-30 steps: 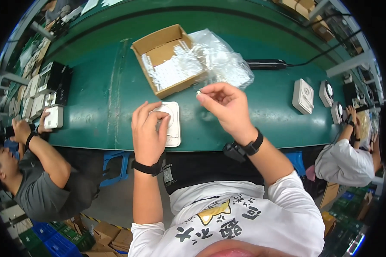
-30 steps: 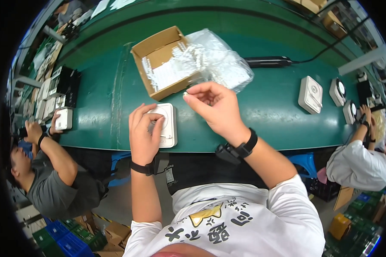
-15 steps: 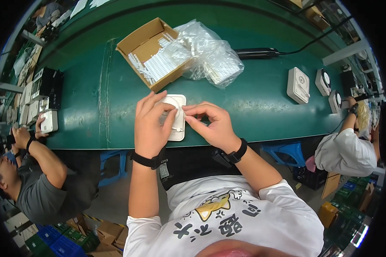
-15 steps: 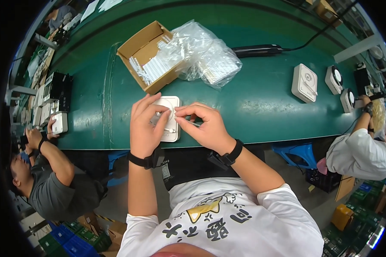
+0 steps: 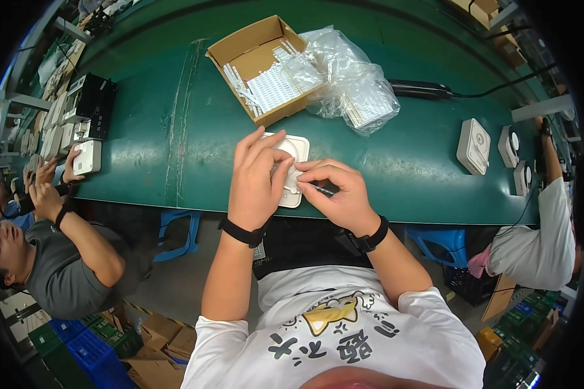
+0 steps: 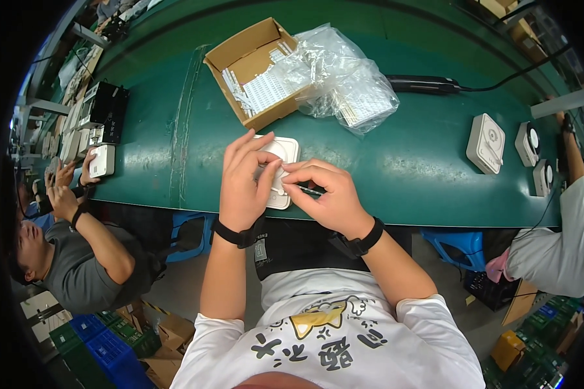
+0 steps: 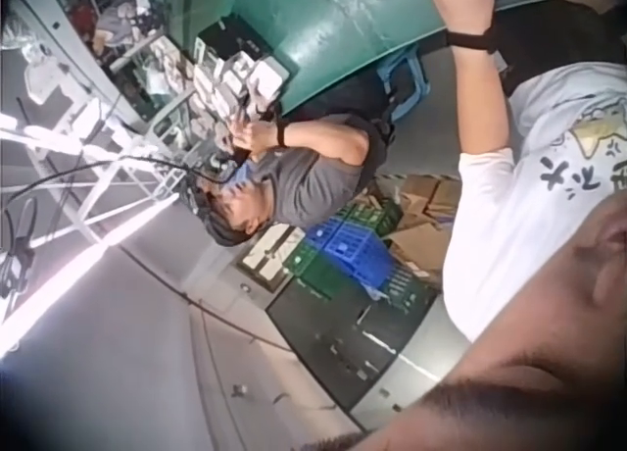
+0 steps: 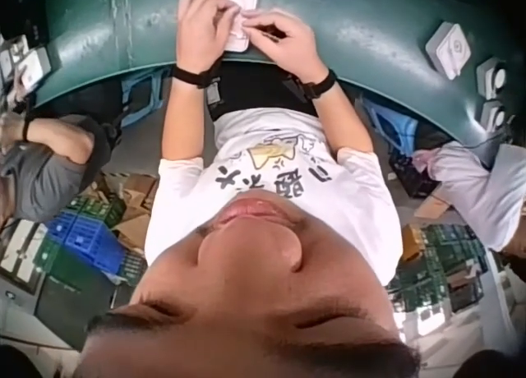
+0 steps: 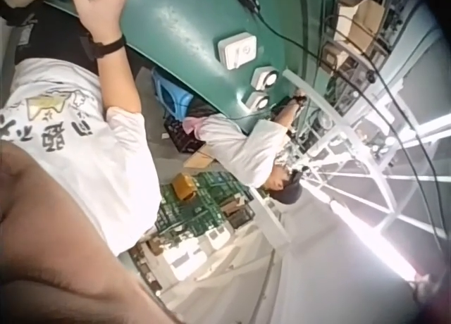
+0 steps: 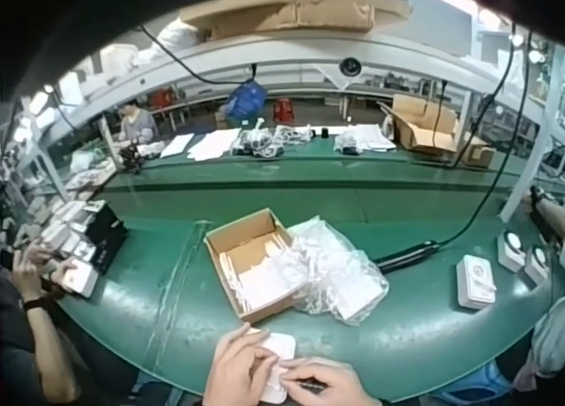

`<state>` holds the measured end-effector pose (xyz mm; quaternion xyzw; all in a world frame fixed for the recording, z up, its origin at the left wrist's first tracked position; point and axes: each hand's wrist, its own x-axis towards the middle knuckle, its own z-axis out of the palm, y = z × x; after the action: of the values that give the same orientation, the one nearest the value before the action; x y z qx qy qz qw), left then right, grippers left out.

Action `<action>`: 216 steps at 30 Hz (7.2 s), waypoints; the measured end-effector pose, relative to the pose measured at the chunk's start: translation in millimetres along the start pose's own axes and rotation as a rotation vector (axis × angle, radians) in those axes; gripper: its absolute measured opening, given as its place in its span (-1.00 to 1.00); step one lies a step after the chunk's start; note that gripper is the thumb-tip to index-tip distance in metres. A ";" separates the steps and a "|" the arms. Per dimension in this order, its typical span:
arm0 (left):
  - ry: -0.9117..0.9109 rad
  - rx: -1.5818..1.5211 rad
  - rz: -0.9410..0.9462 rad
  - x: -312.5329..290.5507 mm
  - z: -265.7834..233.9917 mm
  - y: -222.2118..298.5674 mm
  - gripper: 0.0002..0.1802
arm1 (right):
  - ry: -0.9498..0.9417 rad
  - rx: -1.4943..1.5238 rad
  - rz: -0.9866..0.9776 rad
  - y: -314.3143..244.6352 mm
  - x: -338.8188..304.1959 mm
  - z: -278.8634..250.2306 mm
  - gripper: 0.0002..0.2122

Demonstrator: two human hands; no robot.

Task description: The person assembles a device by pressing a strip of lights into the circular groove of a white plastic housing. They repeat this process multiple times, setting each completed unit aside on the green workbench before reaching for new components.

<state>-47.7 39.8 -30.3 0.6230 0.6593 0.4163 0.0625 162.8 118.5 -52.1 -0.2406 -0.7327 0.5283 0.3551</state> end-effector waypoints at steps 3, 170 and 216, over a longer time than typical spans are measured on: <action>0.005 -0.007 0.003 0.0 0.0 -0.2 -0.88 | 0.013 0.035 0.007 1.4 1.2 2.1 -0.86; 0.057 -0.291 -0.270 -10.7 20.1 6.9 -0.84 | -0.352 -0.538 -0.054 -48.0 73.5 -46.7 -0.89; 0.130 -0.263 -0.243 -14.5 26.0 7.6 -0.85 | -0.305 -0.733 -0.081 -60.6 72.3 -41.6 -0.86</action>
<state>-23.1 38.4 -48.6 0.4973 0.6721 0.5276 0.1504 150.6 176.5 32.3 -0.2410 -0.9259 0.2470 0.1535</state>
